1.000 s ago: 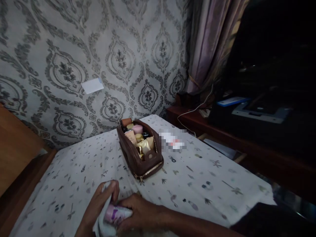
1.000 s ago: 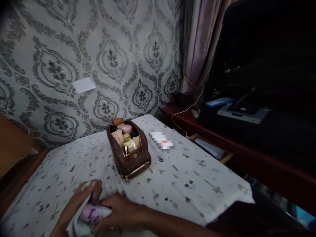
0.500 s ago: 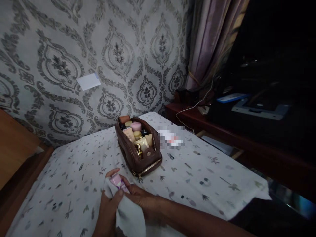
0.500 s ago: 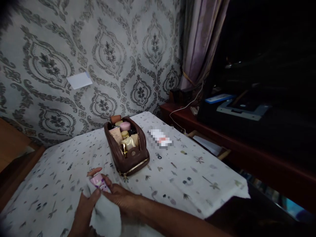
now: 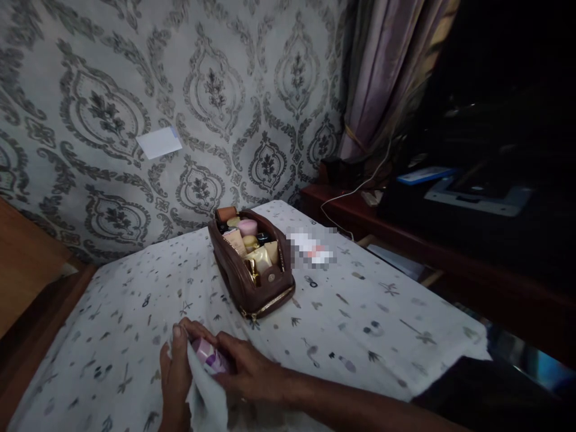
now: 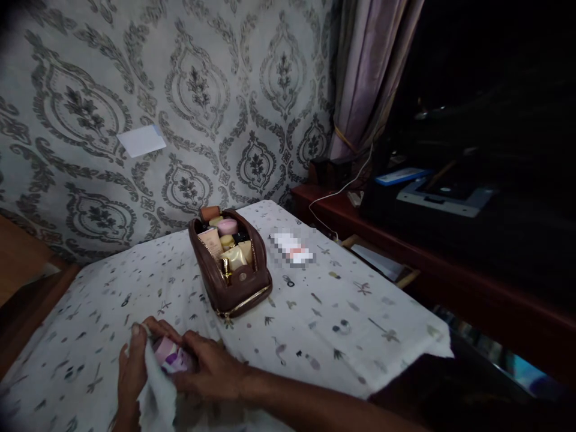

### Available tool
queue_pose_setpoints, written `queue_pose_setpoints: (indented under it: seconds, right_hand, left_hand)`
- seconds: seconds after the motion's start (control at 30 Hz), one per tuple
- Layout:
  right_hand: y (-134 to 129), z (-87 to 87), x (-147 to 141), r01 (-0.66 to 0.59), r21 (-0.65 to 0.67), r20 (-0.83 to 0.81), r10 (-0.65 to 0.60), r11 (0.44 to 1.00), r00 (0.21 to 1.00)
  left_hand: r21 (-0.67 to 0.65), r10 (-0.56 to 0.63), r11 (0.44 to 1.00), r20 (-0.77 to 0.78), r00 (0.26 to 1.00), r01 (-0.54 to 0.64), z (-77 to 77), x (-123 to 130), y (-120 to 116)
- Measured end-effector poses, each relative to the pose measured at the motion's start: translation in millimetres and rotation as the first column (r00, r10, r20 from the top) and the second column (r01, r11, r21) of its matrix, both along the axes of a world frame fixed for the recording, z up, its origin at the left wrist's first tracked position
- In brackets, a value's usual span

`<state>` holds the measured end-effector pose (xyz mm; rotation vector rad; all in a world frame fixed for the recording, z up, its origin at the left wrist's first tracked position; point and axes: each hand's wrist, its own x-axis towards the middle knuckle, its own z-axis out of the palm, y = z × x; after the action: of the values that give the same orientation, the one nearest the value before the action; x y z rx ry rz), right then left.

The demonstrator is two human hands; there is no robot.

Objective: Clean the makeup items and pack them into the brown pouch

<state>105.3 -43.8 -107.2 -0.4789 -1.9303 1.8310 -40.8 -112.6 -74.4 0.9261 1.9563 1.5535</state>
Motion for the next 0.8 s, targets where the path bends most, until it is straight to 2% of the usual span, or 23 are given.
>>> queue_pose_setpoints:
  seconds: [0.1, 0.2, 0.23, 0.3, 0.4, 0.5, 0.57, 0.63, 0.7, 0.8]
  right_hand:
    - [2.1, -7.4, -4.5, 0.034, 0.127, -0.143, -0.016, 0.991, 0.990]
    - [3.7, -7.4, -8.1, 0.091, 0.168, -0.154, -0.065, 0.982, 0.986]
    - [3.3, -5.8, -8.9, 0.093, 0.127, -0.148, -0.074, 0.988, 0.986]
    - [1.4, -0.7, -9.6, 0.068, -0.040, -0.179, -0.074, 0.997, 0.981]
    - [-1.1, 9.5, -7.0, -0.010, -0.271, -0.305, -0.076, 0.963, 0.949]
    - [1.0, 19.2, -0.6, 0.013, -0.300, -0.377, -0.131, 0.954, 0.917]
    - [4.5, 23.0, 3.0, 0.069, -0.338, -0.392, -0.207, 0.939, 0.896]
    - [8.0, 23.9, 4.2, 0.118, -0.431, -0.371, -0.295, 0.895, 0.880]
    - [10.6, 22.9, 3.2, 0.147, -0.520, -0.340, -0.361, 0.842, 0.868]
    - [13.0, 21.2, 0.3, 0.143, -0.566, -0.339, -0.388, 0.812, 0.857]
  left_hand:
    - [0.090, 0.001, 0.996, 0.121, 0.993, -0.012, 2.2, 4.4, 8.5]
    - [0.179, 0.004, 0.983, 0.124, 0.992, -0.026, 6.9, 9.6, 14.5]
    - [0.173, 0.016, 0.984, 0.104, 0.994, -0.034, 8.0, 11.5, 15.2]
    - [0.104, 0.022, 0.994, 0.073, 0.997, -0.030, 7.7, 15.9, 15.0]
    - [-0.009, 0.038, 0.999, 0.093, 0.995, -0.038, 0.1, 21.7, 13.7]
    - [-0.152, 0.188, 0.974, 0.118, 0.975, -0.169, -9.3, 23.8, 13.8]
    - [-0.246, 0.251, 0.947, 0.156, 0.955, -0.209, -10.9, 25.0, 13.8]
    - [-0.216, 0.207, 0.963, 0.224, 0.952, -0.158, -7.6, 28.5, 13.2]
    - [-0.104, 0.131, 0.989, 0.294, 0.947, -0.105, -1.8, 33.8, 12.6]
    - [-0.025, 0.114, 0.993, 0.370, 0.922, -0.113, 5.4, 38.6, 12.3]
